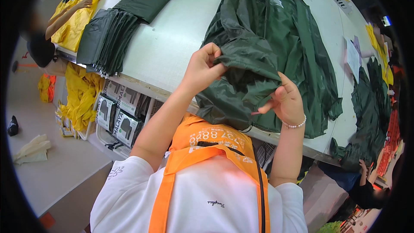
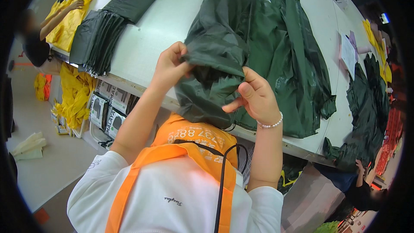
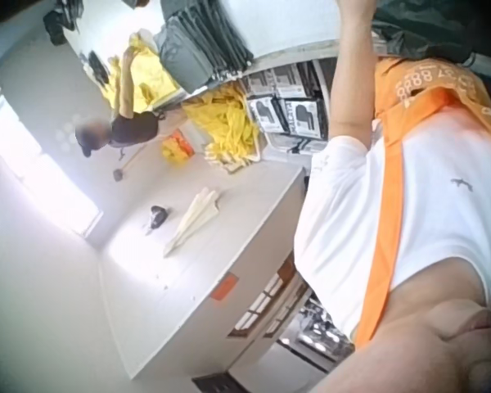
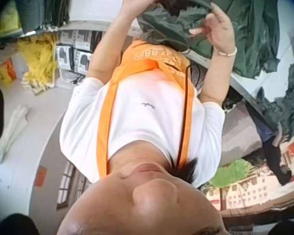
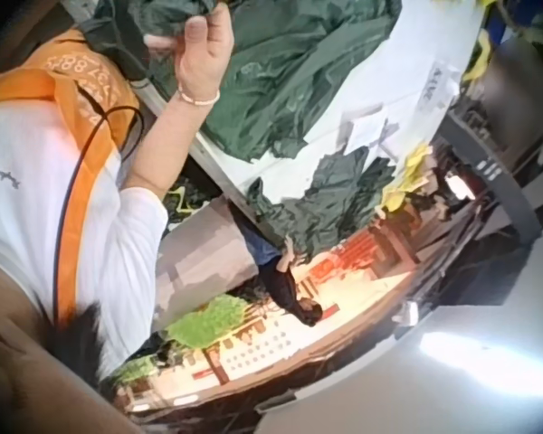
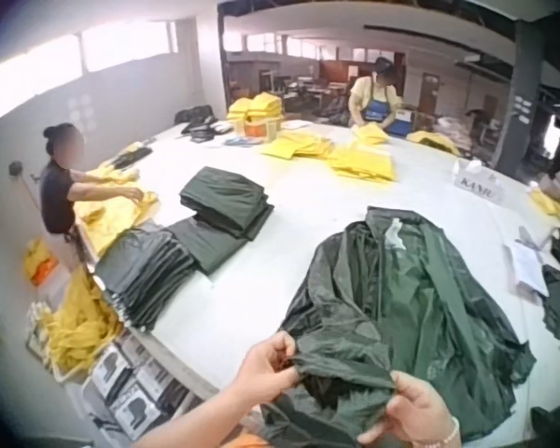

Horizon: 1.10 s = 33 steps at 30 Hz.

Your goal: The person folds a green jacket on a white table. They smooth the fabric, fold the sleeves inward, fold the body in half, and then fold it again into a compact rectangle before placing it on a stack.

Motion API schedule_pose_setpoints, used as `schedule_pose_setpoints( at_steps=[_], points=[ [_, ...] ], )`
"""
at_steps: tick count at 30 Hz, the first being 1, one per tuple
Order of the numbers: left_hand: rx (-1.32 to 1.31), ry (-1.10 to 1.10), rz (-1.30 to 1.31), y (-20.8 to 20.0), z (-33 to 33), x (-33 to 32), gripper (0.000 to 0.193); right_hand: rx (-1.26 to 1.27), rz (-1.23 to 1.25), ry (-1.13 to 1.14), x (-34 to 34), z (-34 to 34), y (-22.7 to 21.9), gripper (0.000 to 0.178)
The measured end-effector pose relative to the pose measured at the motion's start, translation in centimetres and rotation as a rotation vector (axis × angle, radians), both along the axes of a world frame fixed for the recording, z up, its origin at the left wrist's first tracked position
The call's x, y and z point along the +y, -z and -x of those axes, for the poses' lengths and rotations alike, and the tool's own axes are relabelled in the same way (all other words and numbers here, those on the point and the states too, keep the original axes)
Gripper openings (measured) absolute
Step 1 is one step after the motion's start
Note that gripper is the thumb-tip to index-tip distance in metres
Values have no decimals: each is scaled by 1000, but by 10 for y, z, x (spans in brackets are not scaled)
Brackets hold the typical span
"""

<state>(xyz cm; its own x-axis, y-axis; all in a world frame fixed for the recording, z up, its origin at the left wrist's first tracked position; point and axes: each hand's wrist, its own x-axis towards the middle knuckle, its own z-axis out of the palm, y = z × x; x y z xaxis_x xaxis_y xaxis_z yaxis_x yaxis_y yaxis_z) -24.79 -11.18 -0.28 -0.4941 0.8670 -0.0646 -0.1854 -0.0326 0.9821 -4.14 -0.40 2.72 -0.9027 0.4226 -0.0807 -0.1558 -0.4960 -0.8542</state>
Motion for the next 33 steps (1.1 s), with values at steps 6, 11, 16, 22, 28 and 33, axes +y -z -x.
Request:
schedule_pose_setpoints(
  at_steps=[6, 11, 16, 22, 28, 33],
  points=[
    [230, -158, 19, 22, -3, 7, 20, -262, -250, 373, 24, 7, 41, 51],
    [258, -190, 78, 28, 24, -16, 18, -969, -1033, 383, 80, -41, 73, 23],
    [180, -114, 117, 42, 14, -20, 18, -1178, -1066, 1, -2, -26, 161, 26],
    [184, -118, 166, 48, 21, -35, 19, -1065, -1345, 50, -9, -8, 173, 14],
    [203, -124, 174, 61, 21, -46, 18, -808, -1646, 75, -1, -35, 162, 12],
    [196, -108, 192, 63, 18, -51, 19, -858, -1446, 253, -11, -35, 172, 23]
  ],
)
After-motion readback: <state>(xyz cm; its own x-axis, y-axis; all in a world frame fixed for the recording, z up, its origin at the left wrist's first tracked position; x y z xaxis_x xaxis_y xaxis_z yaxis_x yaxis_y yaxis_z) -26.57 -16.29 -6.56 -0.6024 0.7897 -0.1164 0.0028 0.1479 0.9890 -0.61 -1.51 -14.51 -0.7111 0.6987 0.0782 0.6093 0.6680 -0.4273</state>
